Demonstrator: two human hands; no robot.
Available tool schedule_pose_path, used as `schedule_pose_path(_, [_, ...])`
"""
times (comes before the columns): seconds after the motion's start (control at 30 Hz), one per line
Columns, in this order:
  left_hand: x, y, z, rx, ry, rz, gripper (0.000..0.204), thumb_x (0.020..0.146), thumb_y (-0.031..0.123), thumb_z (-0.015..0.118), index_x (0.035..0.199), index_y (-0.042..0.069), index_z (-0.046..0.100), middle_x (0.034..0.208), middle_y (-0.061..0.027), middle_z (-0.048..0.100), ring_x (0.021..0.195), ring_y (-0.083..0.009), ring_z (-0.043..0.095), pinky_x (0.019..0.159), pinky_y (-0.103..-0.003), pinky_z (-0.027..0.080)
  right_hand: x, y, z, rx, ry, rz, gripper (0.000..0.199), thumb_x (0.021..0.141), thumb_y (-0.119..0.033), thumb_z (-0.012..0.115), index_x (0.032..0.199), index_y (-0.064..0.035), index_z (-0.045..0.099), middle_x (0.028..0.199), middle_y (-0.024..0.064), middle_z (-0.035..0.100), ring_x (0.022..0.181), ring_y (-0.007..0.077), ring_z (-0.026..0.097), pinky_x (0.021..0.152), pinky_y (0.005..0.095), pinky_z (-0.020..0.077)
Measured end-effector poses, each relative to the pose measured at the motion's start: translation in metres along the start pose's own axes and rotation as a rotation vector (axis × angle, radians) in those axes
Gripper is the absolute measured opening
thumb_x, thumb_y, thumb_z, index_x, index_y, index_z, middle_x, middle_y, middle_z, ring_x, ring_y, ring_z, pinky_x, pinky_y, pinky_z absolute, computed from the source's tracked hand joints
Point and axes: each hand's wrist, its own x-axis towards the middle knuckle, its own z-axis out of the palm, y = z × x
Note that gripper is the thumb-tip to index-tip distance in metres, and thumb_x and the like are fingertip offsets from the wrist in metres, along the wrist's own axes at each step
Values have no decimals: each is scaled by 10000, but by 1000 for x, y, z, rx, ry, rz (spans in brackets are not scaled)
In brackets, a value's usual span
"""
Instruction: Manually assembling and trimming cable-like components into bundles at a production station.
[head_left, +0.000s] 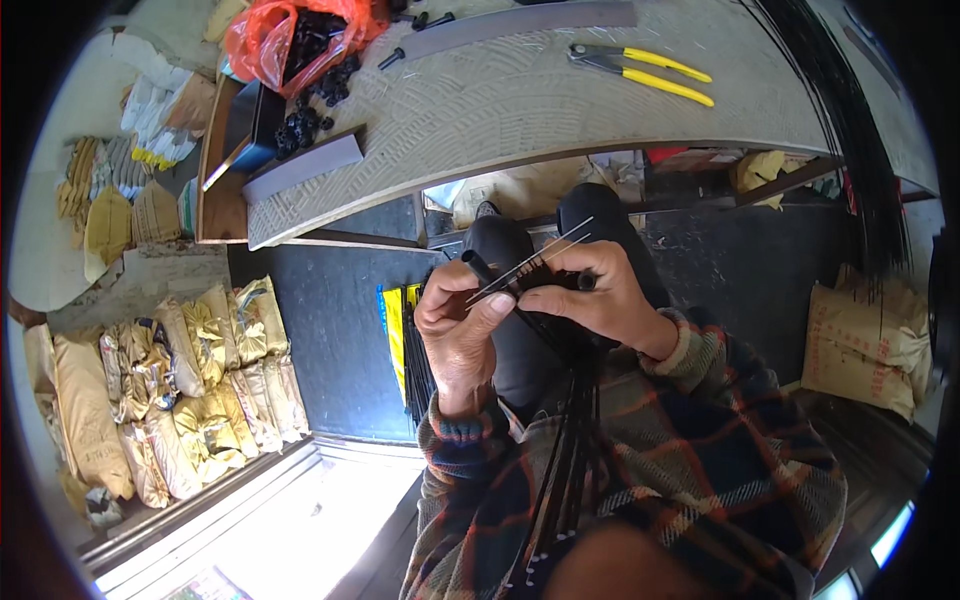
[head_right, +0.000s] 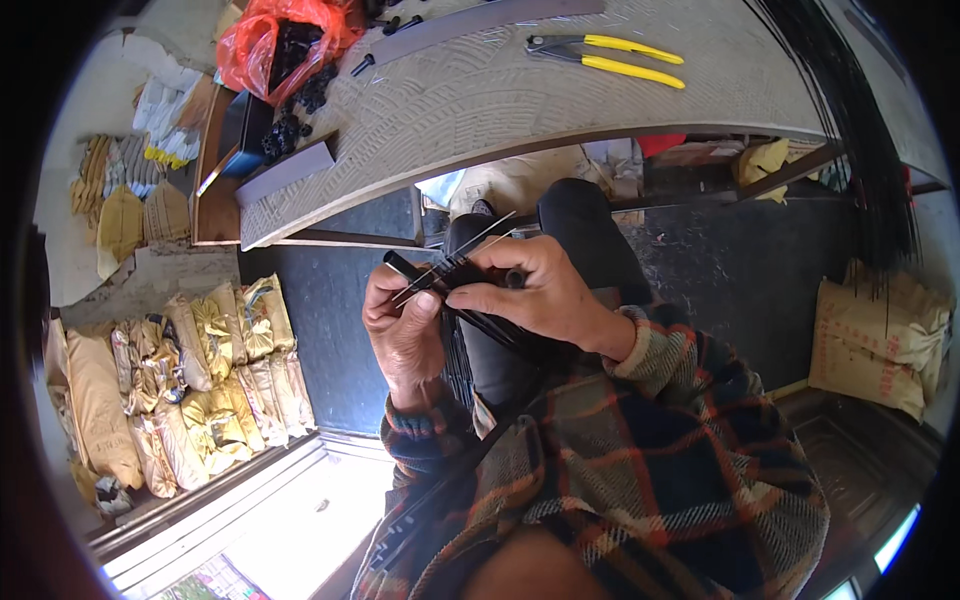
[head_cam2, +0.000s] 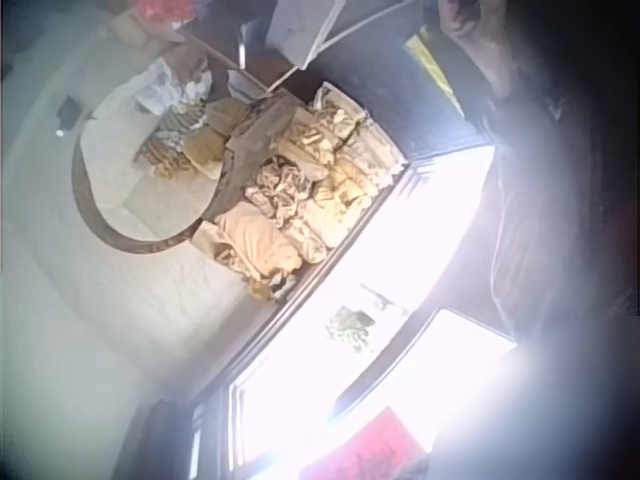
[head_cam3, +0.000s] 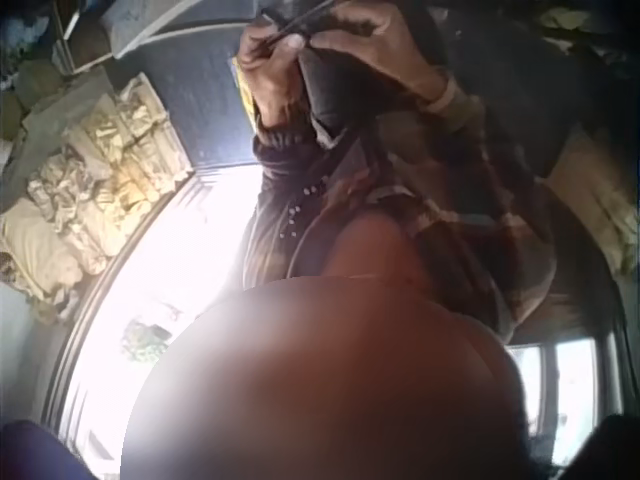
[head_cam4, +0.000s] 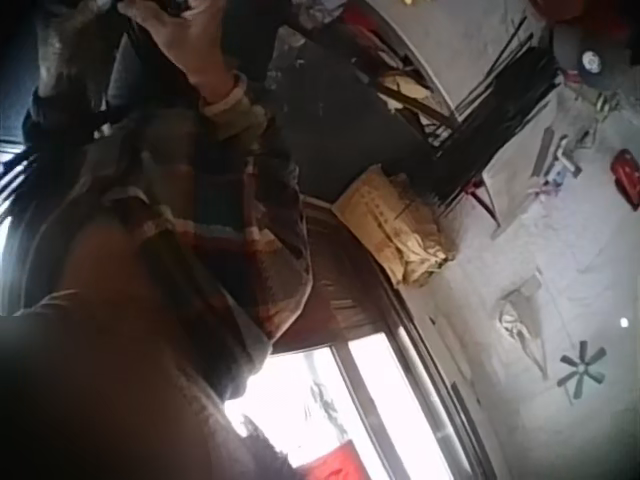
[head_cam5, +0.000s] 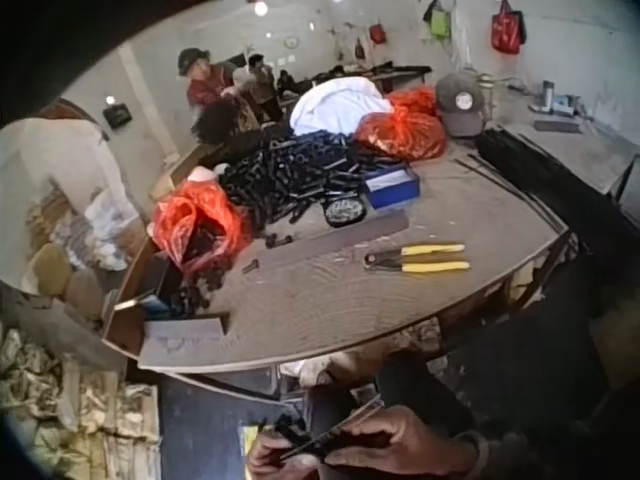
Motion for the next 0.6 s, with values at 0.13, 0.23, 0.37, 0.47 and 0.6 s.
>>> schedule_pose_path(0.13, [-4, -6, -2, 62, 85, 30, 260, 705, -16, 698, 924, 24, 563, 874, -34, 569, 805, -115, 547, 777, -245, 429, -2, -7, 7, -118, 47, -18, 241, 734, -59, 709, 930, 20, 593, 792, 54, 611, 726, 69, 537, 635, 206, 405])
schedule_pose_path(0.23, [-2, -7, 3, 107, 48, 49, 235, 769, 115, 681, 946, 15, 563, 883, -42, 564, 817, -119, 531, 793, -255, 402, 2, 8, 7, 106, 34, 109, 296, 756, -83, 694, 991, 5, 538, 832, 41, 605, 756, 64, 536, 658, 207, 405])
schedule_pose_path(0.37, [-3, -10, 0, 116, 6, 14, 288, 809, 221, 654, 968, 4, 549, 897, -55, 568, 822, -126, 518, 799, -268, 388, 1, 6, 7, 37, 6, 52, 265, 781, -111, 676, 968, 1, 526, 808, 27, 577, 727, 66, 505, 639, 219, 385])
schedule_pose_path(0.47, [-3, -12, -2, 56, -17, 31, 308, 809, 237, 652, 959, -2, 528, 899, -67, 572, 824, -137, 523, 791, -270, 393, 5, 18, 2, 37, -79, -74, 190, 785, -110, 668, 868, 16, 553, 751, 26, 555, 664, 89, 479, 597, 244, 367])
schedule_pose_path(0.6, [-4, -12, 0, 49, -14, 12, 299, 811, 231, 649, 953, -3, 528, 902, -71, 575, 828, -143, 528, 796, -271, 397, 6, 20, -2, 48, -108, -26, 172, 783, -110, 665, 795, 32, 569, 709, 39, 535, 637, 113, 467, 576, 265, 356])
